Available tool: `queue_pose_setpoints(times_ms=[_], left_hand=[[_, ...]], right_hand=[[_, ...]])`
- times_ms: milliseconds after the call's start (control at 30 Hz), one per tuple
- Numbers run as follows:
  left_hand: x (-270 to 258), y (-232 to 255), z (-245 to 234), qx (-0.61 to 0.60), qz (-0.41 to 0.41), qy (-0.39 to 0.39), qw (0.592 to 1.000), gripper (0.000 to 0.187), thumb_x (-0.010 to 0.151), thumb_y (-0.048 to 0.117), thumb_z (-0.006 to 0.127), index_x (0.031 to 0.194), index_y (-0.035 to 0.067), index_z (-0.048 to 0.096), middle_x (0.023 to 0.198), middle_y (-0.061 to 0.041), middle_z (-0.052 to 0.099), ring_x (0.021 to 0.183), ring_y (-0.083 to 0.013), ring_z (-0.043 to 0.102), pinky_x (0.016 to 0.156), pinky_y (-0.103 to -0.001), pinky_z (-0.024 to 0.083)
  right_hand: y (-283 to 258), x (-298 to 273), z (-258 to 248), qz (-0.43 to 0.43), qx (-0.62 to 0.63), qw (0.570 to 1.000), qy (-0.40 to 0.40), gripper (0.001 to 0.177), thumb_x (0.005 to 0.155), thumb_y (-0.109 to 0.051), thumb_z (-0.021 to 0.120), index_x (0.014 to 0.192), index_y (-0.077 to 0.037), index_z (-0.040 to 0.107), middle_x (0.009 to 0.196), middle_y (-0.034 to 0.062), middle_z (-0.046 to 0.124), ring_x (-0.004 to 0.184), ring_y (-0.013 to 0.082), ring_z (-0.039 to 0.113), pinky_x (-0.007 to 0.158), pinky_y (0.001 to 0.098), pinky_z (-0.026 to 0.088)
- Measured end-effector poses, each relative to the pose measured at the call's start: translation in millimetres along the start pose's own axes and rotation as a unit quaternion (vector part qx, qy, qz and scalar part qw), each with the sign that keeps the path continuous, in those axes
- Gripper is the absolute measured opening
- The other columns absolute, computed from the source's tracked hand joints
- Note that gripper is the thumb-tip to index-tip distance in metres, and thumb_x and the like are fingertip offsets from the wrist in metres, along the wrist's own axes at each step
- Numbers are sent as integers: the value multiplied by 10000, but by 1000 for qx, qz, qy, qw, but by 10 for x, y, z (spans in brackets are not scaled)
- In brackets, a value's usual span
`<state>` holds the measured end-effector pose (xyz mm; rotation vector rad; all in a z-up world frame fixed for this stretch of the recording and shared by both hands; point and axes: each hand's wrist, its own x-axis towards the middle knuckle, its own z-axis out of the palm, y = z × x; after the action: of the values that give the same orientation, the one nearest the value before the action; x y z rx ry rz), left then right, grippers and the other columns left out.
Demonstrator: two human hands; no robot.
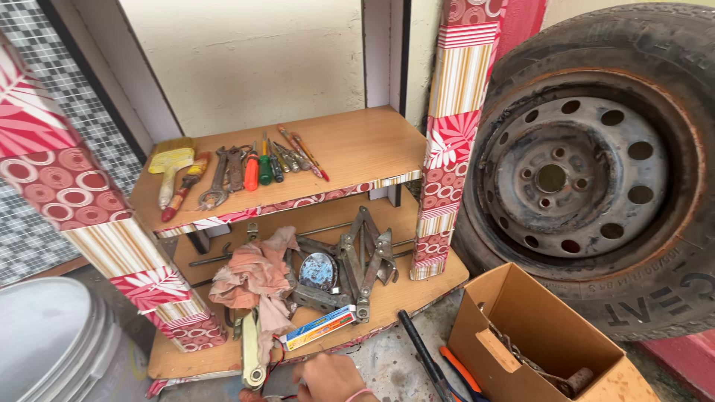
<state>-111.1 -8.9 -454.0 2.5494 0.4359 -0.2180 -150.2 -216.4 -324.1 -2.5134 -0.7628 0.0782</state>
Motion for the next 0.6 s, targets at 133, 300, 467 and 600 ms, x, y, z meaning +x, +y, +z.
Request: queue_pose_setpoints(times_ms=[133, 300, 467, 600], left_hand=[[-62, 131, 1, 17, -3, -18, 1000, 532, 770, 347, 716, 1199, 50, 613, 1047, -163, 688, 971, -311, 684, 883, -442, 529], [-123, 276, 101, 21, 2, -29, 999, 617, 725, 378, 752, 1219, 42, 603, 1073, -176, 683, 1000, -325, 670, 904, -456, 518], [-279, 331, 47, 18, 2, -28, 999, 702, 679, 409, 787, 1239, 33, 592, 1098, -189, 678, 1030, -339, 656, 925, -470, 506], [-346, 160, 21, 6, 27, -18, 999, 771, 643, 433, 816, 1255, 26, 584, 1119, -200, 674, 1053, -350, 644, 942, -481, 497]], right_hand=[[344, -148, 141, 8, -8, 999, -53, 210, 849, -178, 733, 1048, -196, 798, 912, 159, 755, 922, 339, 737, 852, 460, 581], [451, -313, -31, 30, -2, 997, -67, 224, 849, -171, 722, 1053, -214, 803, 920, 142, 756, 910, 322, 742, 860, 450, 578], [207, -477, -384, 49, 59, 996, -55, 233, 839, -166, 673, 1039, -177, 792, 913, 90, 776, 907, 287, 747, 905, 410, 570], [9, -475, -506, 57, 44, 997, -6, 202, 835, -182, 673, 996, -145, 790, 890, 89, 775, 907, 292, 734, 871, 427, 568]])
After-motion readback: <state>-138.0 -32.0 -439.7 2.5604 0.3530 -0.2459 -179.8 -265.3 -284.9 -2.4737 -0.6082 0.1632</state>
